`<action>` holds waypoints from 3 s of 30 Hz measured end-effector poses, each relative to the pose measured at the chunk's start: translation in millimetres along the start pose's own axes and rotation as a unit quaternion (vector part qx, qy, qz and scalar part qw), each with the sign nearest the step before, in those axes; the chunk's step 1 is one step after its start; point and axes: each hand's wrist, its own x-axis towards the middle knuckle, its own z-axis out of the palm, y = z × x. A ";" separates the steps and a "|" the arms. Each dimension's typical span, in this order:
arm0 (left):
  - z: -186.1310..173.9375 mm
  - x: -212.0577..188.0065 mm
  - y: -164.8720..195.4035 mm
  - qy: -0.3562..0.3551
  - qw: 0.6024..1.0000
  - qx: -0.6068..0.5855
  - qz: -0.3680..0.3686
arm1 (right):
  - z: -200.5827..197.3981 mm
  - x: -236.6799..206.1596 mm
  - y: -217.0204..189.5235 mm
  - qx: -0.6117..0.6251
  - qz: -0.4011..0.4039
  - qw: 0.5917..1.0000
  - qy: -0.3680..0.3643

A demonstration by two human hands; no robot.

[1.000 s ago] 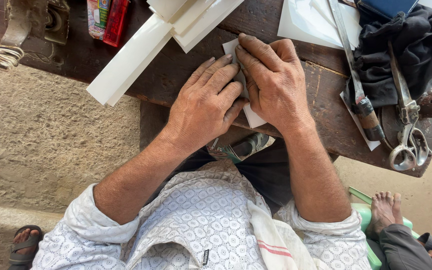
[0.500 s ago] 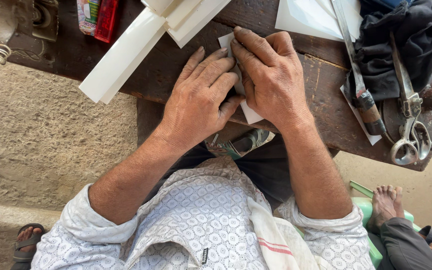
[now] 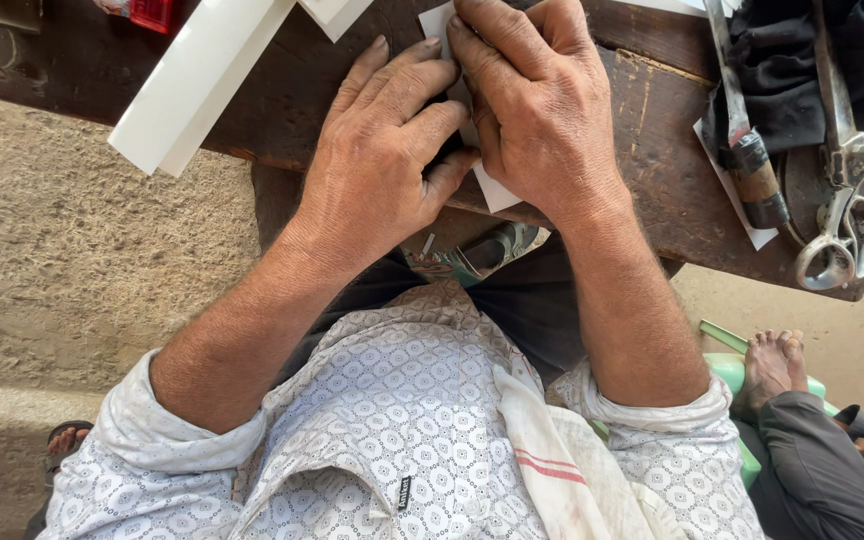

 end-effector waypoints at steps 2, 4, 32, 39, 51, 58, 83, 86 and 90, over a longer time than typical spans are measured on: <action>0.1 -0.3 -0.1 -0.002 1.000 -0.002 0.000 | 0.1 -1.2 0.0 0.000 0.001 1.000 -0.002; 0.8 -0.2 -0.6 -0.001 1.000 -0.006 0.002 | 0.7 -2.7 0.2 -0.001 0.001 1.000 -0.001; -12.0 5.7 2.2 -0.038 0.995 0.081 0.040 | -17.4 -17.6 4.4 0.090 -0.027 0.996 0.011; -18.3 11.3 7.3 -0.042 0.996 0.069 0.047 | -20.7 -29.9 -1.4 0.078 -0.017 0.997 0.021; -17.2 6.9 6.8 -0.033 0.993 0.102 0.051 | -30.8 -90.9 -35.4 0.069 0.065 0.995 0.016; -8.8 5.3 14.7 -0.031 0.991 0.124 0.035 | -68.5 -96.9 -51.0 0.055 0.080 0.995 -0.033; -34.0 -1.9 19.8 -0.142 0.986 0.086 -0.009 | -66.1 12.1 47.3 0.051 0.236 0.968 0.070; -29.8 -5.1 11.4 -0.106 0.991 0.086 -0.002 | -66.2 -12.6 22.5 0.130 0.203 0.968 0.066; -22.5 -7.2 5.9 -0.062 0.995 0.080 0.000 | -41.6 -26.7 -25.8 0.099 0.176 0.979 0.027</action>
